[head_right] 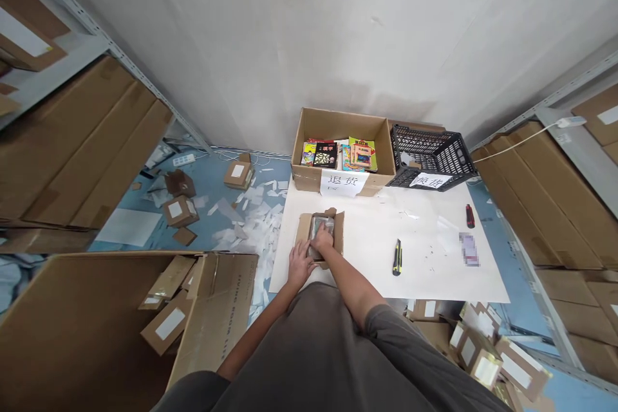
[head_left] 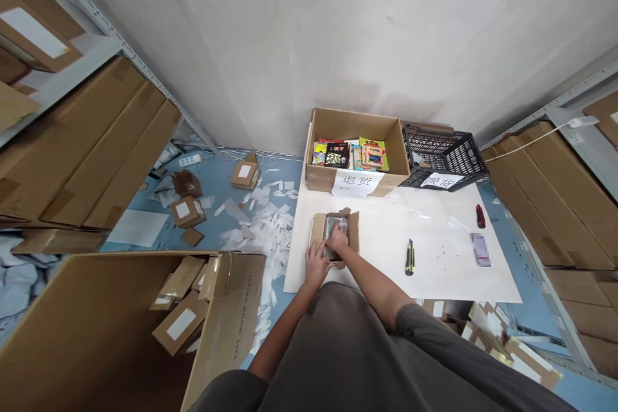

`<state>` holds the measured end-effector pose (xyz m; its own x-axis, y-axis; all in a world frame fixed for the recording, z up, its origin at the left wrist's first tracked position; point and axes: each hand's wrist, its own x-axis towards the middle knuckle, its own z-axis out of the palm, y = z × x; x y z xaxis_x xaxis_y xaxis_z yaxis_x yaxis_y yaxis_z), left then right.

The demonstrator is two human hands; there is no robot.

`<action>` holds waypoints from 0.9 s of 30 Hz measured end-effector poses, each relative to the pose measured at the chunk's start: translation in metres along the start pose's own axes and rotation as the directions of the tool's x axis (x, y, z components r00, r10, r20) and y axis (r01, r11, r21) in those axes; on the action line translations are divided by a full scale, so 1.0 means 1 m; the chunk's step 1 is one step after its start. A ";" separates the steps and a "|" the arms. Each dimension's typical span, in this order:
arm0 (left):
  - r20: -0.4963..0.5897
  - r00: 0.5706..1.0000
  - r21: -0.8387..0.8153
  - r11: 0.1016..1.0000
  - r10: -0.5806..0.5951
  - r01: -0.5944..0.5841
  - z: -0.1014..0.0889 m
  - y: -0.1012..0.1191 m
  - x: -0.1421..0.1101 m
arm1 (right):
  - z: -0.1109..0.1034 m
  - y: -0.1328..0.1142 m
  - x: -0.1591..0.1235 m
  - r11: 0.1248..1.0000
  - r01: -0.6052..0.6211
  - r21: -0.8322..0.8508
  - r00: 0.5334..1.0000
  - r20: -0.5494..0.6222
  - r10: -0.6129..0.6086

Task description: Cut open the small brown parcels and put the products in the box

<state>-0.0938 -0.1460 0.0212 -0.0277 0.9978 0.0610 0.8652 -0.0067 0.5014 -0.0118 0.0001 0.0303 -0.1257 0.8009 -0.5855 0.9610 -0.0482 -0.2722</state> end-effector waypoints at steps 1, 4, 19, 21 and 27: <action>-0.001 1.000 -0.006 1.000 -0.017 0.017 0.000 -0.001 0.000 | 0.002 -0.002 0.000 1.000 -0.004 0.021 1.000 -0.012 0.004; 0.000 0.999 -0.028 0.999 -0.032 0.032 0.003 -0.003 -0.002 | 0.008 -0.002 -0.007 0.998 -0.005 0.062 0.996 -0.086 0.010; -0.050 0.998 -0.056 0.998 0.032 -0.034 0.014 -0.001 -0.006 | 0.005 0.030 -0.020 0.993 0.077 -0.094 0.979 -0.179 -0.093; -0.058 0.998 -0.052 0.998 0.031 -0.034 0.014 -0.004 -0.007 | 0.005 0.028 -0.017 0.996 0.066 -0.061 0.989 -0.130 -0.074; -0.102 0.995 -0.041 0.999 -0.012 0.007 0.006 -0.020 -0.007 | -0.001 0.020 -0.027 0.973 0.177 0.148 0.974 -0.169 -0.151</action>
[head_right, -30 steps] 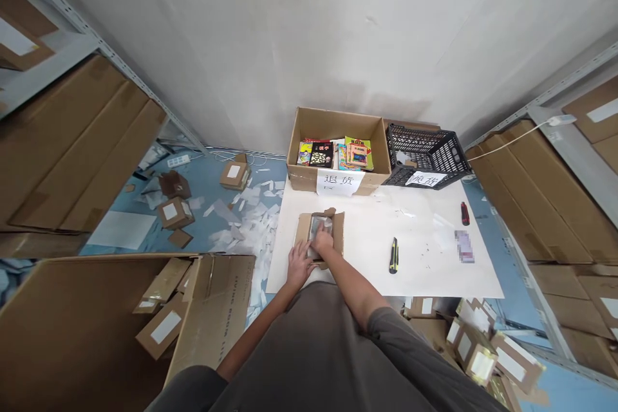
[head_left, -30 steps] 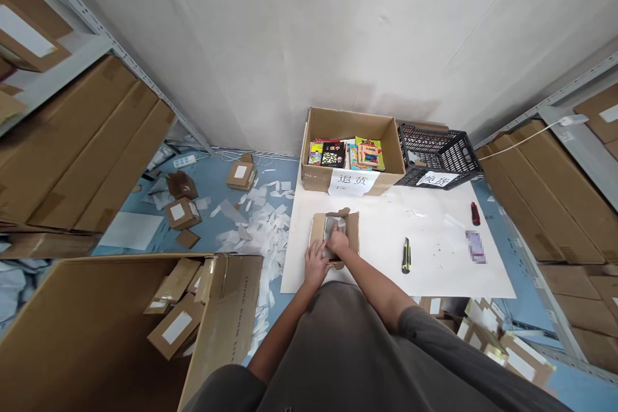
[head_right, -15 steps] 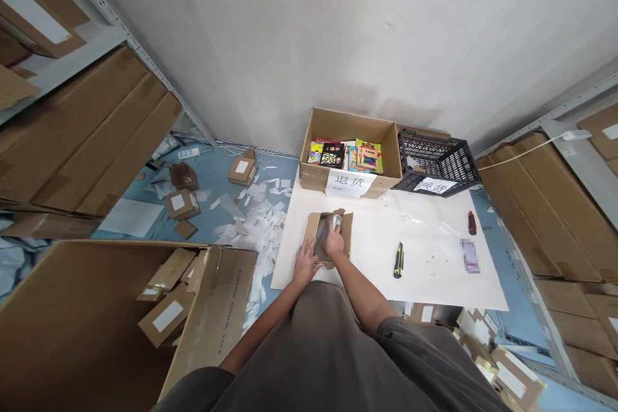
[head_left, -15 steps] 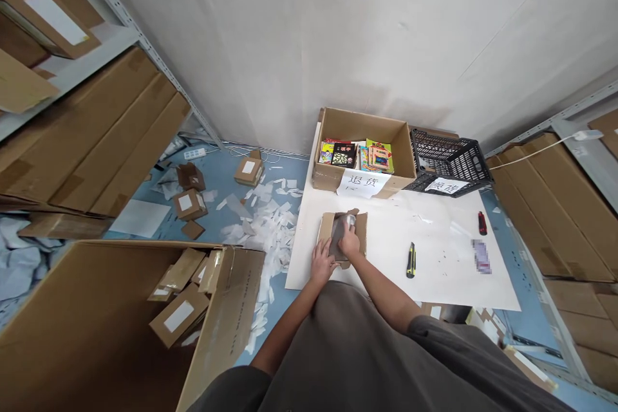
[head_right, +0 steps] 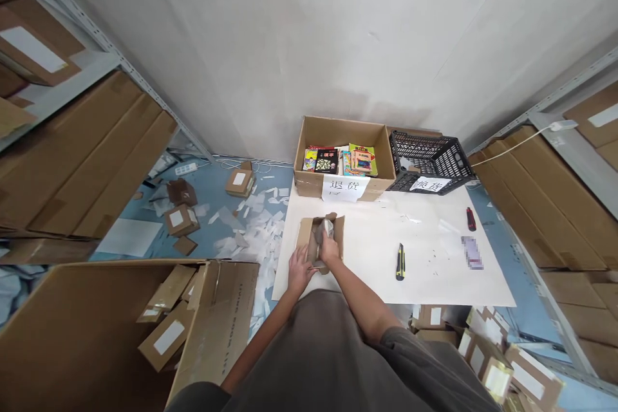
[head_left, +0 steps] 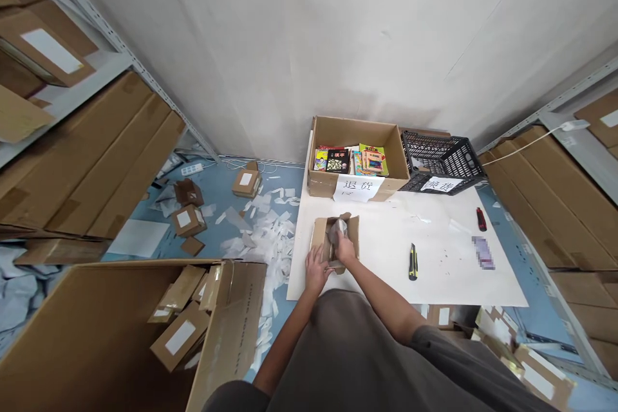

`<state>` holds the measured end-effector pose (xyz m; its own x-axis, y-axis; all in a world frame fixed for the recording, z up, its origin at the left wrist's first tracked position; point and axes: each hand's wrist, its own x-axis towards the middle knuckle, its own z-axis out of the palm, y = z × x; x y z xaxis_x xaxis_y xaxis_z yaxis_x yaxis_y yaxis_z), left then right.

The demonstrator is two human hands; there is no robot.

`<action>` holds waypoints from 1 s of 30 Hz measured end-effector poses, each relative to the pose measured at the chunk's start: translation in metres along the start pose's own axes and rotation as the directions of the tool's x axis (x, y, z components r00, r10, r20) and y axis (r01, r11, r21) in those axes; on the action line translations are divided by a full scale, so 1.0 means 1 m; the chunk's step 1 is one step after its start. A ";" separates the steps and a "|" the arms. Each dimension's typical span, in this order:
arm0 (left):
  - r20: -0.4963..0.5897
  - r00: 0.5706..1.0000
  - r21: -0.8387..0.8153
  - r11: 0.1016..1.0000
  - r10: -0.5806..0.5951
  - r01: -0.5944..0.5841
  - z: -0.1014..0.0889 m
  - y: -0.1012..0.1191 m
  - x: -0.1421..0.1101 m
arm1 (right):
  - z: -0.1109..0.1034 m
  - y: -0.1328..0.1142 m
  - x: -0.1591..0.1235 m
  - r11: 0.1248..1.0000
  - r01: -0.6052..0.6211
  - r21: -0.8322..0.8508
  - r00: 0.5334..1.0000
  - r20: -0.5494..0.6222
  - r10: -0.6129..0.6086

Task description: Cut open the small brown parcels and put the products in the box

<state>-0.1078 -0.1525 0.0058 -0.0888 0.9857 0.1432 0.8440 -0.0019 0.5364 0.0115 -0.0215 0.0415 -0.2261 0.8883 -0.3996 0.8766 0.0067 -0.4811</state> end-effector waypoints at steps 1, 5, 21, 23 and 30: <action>-0.006 1.000 0.008 1.000 -0.008 0.008 -0.003 -0.003 0.000 | -0.004 -0.002 -0.003 0.997 0.049 0.055 0.998 -0.033 -0.048; -0.012 1.000 0.042 0.999 -0.024 0.024 -0.019 -0.015 0.002 | -0.033 0.005 -0.011 0.926 0.249 0.284 0.963 -0.171 -0.207; 0.141 0.967 0.285 0.944 -0.213 0.166 -0.072 -0.018 0.008 | -0.062 0.212 0.003 0.792 -0.312 0.524 0.937 0.030 0.349; 0.099 0.961 0.308 0.926 -0.260 0.219 -0.079 -0.002 0.003 | -0.056 0.217 0.007 0.851 -0.405 0.336 0.903 -0.003 0.430; 0.195 0.975 0.066 0.993 -0.112 0.101 -0.002 0.113 0.030 | -0.045 0.206 -0.003 0.957 -0.281 0.069 0.941 -0.174 0.289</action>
<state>-0.0163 -0.1232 0.0722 -0.0780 0.9936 -0.0822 0.8640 0.1085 0.4917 0.2121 -0.0024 -0.0216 0.1144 0.9183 -0.3790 0.8735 -0.2748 -0.4019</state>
